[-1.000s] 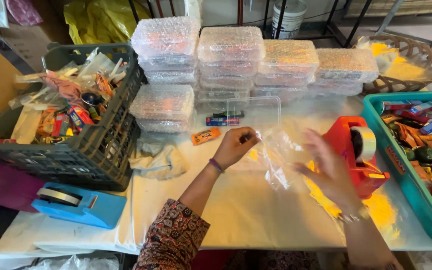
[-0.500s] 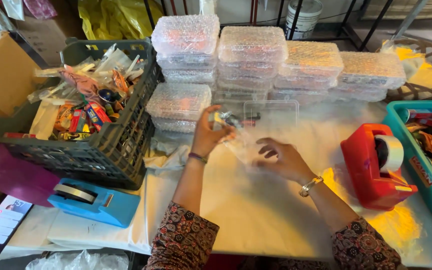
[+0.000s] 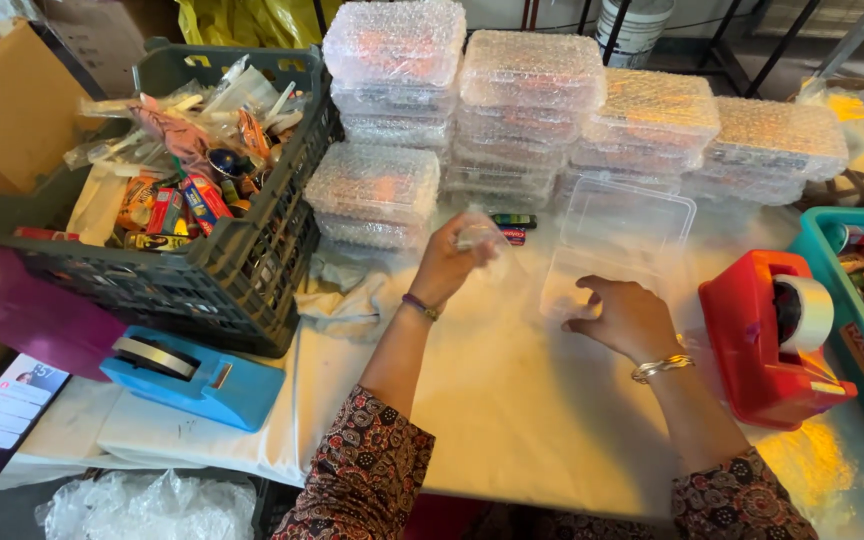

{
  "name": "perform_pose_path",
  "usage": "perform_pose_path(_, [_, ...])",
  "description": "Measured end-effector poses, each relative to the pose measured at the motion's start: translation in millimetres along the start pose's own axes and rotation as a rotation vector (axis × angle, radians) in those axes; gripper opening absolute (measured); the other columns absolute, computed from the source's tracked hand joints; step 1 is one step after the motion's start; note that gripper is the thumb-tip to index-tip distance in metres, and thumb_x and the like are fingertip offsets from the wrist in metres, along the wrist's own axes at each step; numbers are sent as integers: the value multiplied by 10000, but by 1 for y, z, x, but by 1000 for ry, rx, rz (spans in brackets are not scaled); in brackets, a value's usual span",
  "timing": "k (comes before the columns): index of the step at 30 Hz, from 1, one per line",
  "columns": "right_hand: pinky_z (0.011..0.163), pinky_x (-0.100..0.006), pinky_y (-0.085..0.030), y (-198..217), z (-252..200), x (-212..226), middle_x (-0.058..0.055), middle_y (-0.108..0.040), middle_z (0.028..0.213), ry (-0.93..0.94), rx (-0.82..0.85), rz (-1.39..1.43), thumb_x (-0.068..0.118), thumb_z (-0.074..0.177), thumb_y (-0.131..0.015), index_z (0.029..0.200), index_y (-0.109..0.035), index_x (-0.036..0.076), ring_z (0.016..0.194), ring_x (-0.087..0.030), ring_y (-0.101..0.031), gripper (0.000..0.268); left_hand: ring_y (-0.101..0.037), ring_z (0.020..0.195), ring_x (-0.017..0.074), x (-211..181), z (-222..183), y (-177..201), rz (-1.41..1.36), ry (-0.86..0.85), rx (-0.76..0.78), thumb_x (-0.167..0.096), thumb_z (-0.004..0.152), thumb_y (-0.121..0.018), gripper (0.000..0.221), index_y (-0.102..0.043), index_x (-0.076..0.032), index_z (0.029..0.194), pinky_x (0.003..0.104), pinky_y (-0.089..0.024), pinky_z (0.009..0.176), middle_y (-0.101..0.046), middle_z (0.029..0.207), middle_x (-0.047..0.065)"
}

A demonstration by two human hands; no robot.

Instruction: The person places small packaged items into a clear plastic container, then wraps the container in bubble wrap. They secure the bubble wrap with tape and place the finished package on a stack of similar items.

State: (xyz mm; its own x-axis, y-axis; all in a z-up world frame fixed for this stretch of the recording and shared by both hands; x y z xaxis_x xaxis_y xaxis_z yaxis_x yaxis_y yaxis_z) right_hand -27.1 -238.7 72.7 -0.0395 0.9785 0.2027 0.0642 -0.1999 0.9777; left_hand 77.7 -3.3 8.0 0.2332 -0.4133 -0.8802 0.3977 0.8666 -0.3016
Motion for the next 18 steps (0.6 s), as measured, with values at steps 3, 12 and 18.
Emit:
perform_pose_path(3, [835,-361,-563,19,2,-2,-85,-753,1157,263,-281,352,481,731,-849,1319,-649,139,974,-215,-718,710,-597,699,66,-49,-14,-36,322,4,2,-43,819,-805,690,-487,-131,1425,254,-509,631,-661,908,-8])
perform_pose_path(12, [729,-283,-572,-9,-1,27,-59,-787,826,282,-113,597,283,848,-771,1130,-737,114,758,-150,-744,331,-720,978,287,-81,-39,-109,943,-43,264,-85,802,-829,920,-368,-170,1595,373,-557,849,-772,1060,117])
perform_pose_path(18, [723,-376,-567,-7,-10,40,-57,-768,810,507,-266,470,178,820,-767,876,-761,92,771,-246,-722,102,-525,1085,234,-236,-197,51,990,-617,-931,-191,839,-526,489,-381,-18,1273,358,-450,926,-509,1226,120])
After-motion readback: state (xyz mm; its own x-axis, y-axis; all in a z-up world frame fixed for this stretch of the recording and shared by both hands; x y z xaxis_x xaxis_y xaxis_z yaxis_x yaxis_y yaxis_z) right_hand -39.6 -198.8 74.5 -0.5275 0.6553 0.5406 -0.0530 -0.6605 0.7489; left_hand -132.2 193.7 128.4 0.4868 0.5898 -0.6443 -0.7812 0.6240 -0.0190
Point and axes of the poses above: each hand's wrist, its own z-axis towards the middle knuckle, its own y-axis out of the back of the hand, x = y × z, the point moved 8 cm from there along z, towards the middle knuckle
